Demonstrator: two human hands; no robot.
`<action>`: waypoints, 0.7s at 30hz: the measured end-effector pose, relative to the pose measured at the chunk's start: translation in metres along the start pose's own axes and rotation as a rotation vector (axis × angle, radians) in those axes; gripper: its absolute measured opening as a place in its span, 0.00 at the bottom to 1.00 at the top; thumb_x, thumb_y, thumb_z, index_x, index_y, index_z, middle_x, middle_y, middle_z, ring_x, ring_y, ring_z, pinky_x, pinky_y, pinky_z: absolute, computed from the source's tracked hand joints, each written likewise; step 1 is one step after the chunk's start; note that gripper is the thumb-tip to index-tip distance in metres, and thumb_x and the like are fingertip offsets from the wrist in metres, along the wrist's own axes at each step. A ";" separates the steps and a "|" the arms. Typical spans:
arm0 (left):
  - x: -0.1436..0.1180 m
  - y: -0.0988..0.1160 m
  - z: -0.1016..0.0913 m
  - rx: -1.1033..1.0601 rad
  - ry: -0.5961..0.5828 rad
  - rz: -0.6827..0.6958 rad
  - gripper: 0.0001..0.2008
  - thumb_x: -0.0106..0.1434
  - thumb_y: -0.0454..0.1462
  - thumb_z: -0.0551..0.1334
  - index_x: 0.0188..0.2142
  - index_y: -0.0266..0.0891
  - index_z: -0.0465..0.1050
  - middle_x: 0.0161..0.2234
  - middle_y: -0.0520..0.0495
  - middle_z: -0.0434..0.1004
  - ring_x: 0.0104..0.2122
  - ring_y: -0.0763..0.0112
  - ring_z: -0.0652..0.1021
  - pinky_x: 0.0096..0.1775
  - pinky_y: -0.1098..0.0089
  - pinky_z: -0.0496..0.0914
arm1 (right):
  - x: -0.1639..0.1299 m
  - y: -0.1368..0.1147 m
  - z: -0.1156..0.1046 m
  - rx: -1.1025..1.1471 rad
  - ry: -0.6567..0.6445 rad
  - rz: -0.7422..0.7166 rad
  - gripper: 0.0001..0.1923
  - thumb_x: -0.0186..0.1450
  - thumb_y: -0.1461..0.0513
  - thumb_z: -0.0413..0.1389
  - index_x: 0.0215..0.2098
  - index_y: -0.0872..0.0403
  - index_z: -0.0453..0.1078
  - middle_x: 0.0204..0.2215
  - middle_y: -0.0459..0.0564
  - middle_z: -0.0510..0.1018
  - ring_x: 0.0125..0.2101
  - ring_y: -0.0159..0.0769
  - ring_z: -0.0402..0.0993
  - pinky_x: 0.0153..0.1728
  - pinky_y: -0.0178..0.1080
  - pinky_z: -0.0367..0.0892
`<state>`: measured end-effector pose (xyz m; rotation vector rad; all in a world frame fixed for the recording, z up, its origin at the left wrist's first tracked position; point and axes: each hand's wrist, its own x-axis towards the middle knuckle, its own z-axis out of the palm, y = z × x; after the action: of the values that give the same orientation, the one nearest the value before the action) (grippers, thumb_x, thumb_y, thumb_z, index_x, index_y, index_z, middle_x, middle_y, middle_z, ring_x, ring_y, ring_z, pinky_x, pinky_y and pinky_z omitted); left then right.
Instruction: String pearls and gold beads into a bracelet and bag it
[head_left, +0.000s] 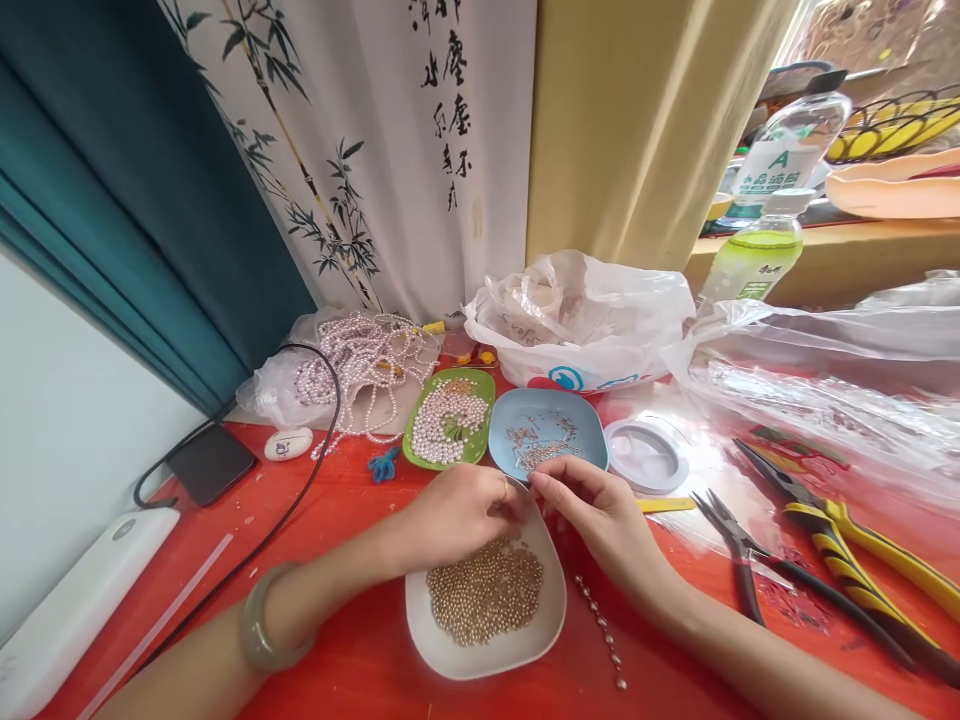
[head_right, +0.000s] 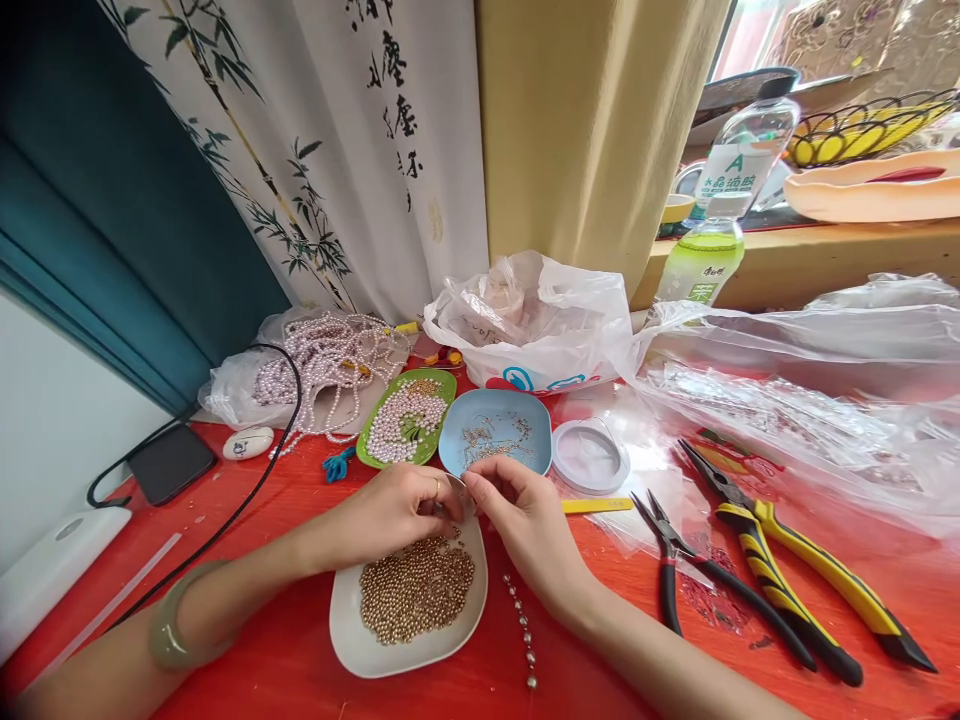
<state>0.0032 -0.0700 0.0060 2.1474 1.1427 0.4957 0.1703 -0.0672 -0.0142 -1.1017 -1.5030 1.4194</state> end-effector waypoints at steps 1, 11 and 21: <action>0.000 0.001 0.000 0.013 -0.008 0.009 0.10 0.53 0.26 0.58 0.29 0.39 0.76 0.30 0.48 0.77 0.32 0.67 0.76 0.35 0.72 0.65 | 0.000 0.000 0.000 -0.005 0.001 -0.007 0.10 0.60 0.56 0.51 0.26 0.54 0.66 0.20 0.42 0.66 0.21 0.29 0.60 0.21 0.31 0.56; -0.002 -0.004 -0.003 0.254 0.025 -0.002 0.12 0.55 0.26 0.56 0.32 0.39 0.75 0.31 0.48 0.77 0.31 0.66 0.75 0.34 0.70 0.65 | 0.000 -0.001 0.001 0.015 0.018 0.012 0.11 0.59 0.55 0.51 0.26 0.54 0.66 0.20 0.43 0.67 0.21 0.29 0.61 0.20 0.32 0.56; -0.001 -0.002 0.003 0.312 -0.022 0.053 0.09 0.57 0.28 0.56 0.30 0.39 0.74 0.31 0.51 0.76 0.33 0.70 0.73 0.36 0.71 0.65 | 0.001 0.002 0.001 -0.014 0.000 -0.017 0.10 0.60 0.57 0.51 0.26 0.55 0.65 0.20 0.43 0.66 0.22 0.29 0.61 0.21 0.32 0.56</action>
<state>0.0028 -0.0713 0.0025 2.4480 1.2190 0.3334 0.1694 -0.0670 -0.0162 -1.0950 -1.5206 1.3994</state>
